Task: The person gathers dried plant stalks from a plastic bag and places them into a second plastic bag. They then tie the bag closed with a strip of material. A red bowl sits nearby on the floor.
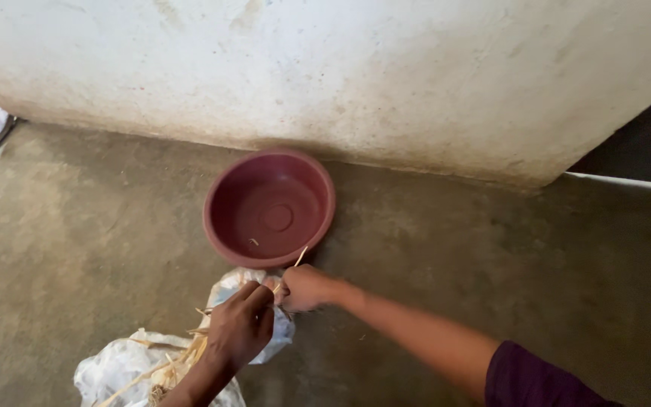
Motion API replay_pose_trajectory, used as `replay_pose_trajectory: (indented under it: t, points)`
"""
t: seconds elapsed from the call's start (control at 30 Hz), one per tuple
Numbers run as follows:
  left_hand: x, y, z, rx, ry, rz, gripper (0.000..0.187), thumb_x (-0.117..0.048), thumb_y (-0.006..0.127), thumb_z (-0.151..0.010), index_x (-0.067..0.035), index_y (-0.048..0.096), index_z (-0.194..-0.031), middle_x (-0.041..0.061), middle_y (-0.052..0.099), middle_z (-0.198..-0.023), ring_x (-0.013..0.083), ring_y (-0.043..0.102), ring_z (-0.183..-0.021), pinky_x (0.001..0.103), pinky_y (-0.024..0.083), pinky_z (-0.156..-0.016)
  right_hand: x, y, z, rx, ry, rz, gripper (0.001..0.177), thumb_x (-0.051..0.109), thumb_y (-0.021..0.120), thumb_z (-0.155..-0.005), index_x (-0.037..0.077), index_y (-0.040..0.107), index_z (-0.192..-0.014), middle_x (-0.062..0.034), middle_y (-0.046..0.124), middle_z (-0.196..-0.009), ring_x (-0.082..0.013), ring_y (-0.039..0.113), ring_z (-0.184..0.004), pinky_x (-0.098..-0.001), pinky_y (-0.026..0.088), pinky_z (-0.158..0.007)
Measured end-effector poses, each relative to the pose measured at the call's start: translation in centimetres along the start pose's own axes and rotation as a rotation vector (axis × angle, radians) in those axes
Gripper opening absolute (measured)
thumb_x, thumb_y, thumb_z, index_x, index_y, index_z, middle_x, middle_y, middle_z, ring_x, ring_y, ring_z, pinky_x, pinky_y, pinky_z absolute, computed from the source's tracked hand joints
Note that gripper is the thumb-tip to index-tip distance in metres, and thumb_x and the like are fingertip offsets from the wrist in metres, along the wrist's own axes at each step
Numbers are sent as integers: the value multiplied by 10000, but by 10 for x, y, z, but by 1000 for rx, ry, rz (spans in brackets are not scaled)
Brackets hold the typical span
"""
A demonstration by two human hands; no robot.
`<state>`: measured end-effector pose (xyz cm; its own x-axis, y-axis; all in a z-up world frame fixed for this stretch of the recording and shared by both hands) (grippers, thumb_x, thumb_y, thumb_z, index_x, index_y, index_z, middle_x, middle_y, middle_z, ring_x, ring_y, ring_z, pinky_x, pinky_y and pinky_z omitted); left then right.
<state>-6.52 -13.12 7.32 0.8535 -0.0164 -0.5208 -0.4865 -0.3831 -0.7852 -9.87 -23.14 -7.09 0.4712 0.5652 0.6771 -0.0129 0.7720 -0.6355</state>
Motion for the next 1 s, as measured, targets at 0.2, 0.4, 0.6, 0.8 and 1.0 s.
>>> replay_pose_trajectory:
  t: [0.2, 0.4, 0.6, 0.8, 1.0]
  points:
    - [-34, 4, -27, -17, 67, 37, 41, -67, 642, -784, -76, 613, -812, 110, 622, -807, 363, 646, -676, 460, 524, -582, -28, -13, 13, 76, -33, -437, 175, 199, 667, -864, 43, 740, -894, -51, 738, -844, -118, 660, -767, -317, 528, -705]
    - [-54, 14, -59, 20, 23, 7, 13, -75, 645, -827, -87, 649, -832, 105, 641, -817, 352, 663, -692, 467, 516, -593, -47, -51, 23, -25, -200, -360, 234, 153, 754, -850, -9, 691, -1007, -76, 698, -937, -149, 641, -873, -325, 539, -781]
    - [-100, 23, -99, -68, 266, 106, 16, -67, 637, -841, -82, 636, -846, 93, 643, -850, 324, 666, -682, 423, 543, -575, -74, -63, 16, -47, -493, -336, 223, 70, 706, -800, 17, 679, -1015, -125, 722, -945, -170, 657, -889, -357, 544, -777]
    - [-133, 58, -149, 12, 492, -18, 105, -126, 697, -825, -76, 604, -829, 98, 592, -802, 325, 655, -712, 441, 520, -557, -176, -85, -9, -67, -347, -103, 119, 95, 679, -800, 27, 674, -898, -108, 690, -844, -177, 622, -782, -368, 510, -678]
    - [-160, 96, -177, 173, 847, -280, 96, -151, 654, -825, -102, 652, -907, 83, 613, -892, 260, 680, -801, 390, 544, -575, -273, -104, -33, 26, 31, 44, 94, 132, 666, -803, 39, 654, -799, -92, 651, -748, -186, 579, -677, -374, 473, -593]
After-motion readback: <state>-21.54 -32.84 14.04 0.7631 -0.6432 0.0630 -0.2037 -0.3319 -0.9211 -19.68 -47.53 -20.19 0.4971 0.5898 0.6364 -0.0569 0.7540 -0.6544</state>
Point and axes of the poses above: each hand's wrist, its own z-axis away from the middle knuckle, its own y-axis out of the palm, x = y × z, the point moved 10 cm from there along -z, towards the middle knuckle
